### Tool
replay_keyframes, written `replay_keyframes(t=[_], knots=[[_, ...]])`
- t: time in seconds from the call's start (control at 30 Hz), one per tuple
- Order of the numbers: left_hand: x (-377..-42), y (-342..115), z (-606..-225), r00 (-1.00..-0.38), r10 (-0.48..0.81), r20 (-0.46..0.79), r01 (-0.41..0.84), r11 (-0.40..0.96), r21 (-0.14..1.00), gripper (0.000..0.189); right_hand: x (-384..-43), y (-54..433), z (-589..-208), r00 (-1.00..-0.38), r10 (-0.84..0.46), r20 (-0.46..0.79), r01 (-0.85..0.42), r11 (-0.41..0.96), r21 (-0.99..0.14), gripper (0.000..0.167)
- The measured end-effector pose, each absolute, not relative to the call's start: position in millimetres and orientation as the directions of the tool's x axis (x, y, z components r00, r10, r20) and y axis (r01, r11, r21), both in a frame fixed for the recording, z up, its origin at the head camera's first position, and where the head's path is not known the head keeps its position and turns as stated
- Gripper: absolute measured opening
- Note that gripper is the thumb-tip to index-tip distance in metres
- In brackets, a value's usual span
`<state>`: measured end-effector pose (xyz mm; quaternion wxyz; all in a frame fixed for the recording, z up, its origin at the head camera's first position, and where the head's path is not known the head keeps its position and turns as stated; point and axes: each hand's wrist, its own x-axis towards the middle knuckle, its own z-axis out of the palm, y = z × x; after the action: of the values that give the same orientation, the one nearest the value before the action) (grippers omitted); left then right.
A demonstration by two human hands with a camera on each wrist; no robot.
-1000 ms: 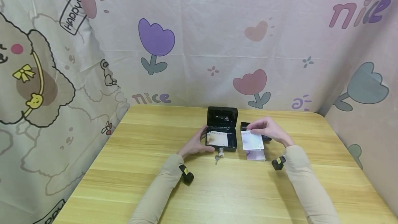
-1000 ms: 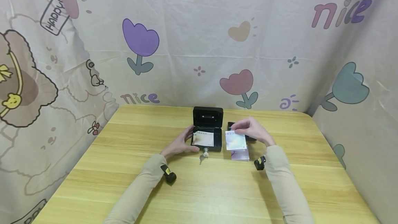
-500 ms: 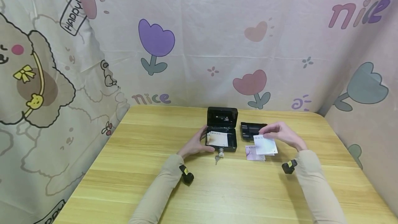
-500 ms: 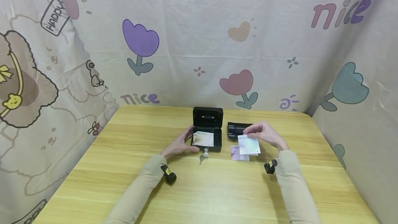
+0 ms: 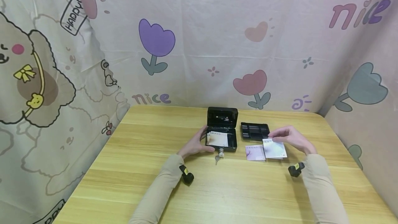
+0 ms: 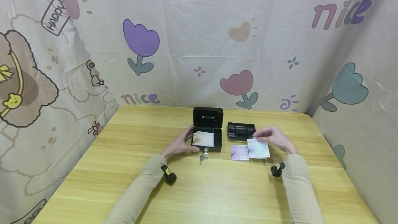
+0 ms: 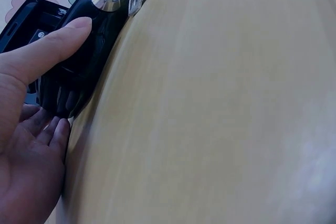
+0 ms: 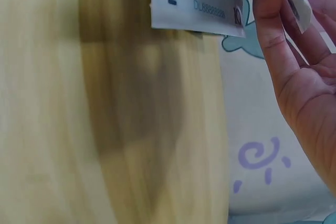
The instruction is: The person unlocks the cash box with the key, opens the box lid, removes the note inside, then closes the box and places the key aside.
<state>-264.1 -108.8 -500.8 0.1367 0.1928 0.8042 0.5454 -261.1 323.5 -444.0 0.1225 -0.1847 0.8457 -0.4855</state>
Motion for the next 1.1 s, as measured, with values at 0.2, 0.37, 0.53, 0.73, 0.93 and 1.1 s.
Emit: replay_keyframes(t=[0.2,0.37,0.53,0.73,0.93,1.1], knots=[[-264.1,-108.8,-500.7,-0.889,0.457,-0.011,0.159,0.331,0.930,0.116,-257.5,330.0,-447.7,-0.912,-0.406,-0.058,-0.164,0.491,-0.856,0.034],[-264.1,-108.8,-500.4,-0.889,0.458,-0.012,0.160,0.334,0.929,0.116,-257.1,333.2,-453.3,-0.914,-0.394,-0.098,-0.127,0.506,-0.853,0.037],[-263.8,-108.7,-499.7,-0.888,0.460,-0.010,0.162,0.334,0.929,0.116,-258.5,334.8,-458.8,-0.913,-0.396,-0.101,-0.123,0.503,-0.856,0.036],[-263.9,-109.0,-499.4,-0.888,0.461,-0.011,0.158,0.327,0.932,0.115,-259.5,335.6,-462.8,-0.908,-0.408,-0.092,-0.139,0.503,-0.853,0.033],[-265.3,-109.6,-501.3,-0.886,0.464,-0.009,0.160,0.323,0.933,0.116,-258.8,332.9,-463.9,-0.910,-0.404,-0.089,-0.151,0.523,-0.839,0.029],[-265.9,-109.4,-501.7,-0.885,0.465,-0.006,0.168,0.331,0.929,0.116,-258.6,331.5,-464.4,-0.912,-0.401,-0.085,-0.156,0.531,-0.833,0.030]])
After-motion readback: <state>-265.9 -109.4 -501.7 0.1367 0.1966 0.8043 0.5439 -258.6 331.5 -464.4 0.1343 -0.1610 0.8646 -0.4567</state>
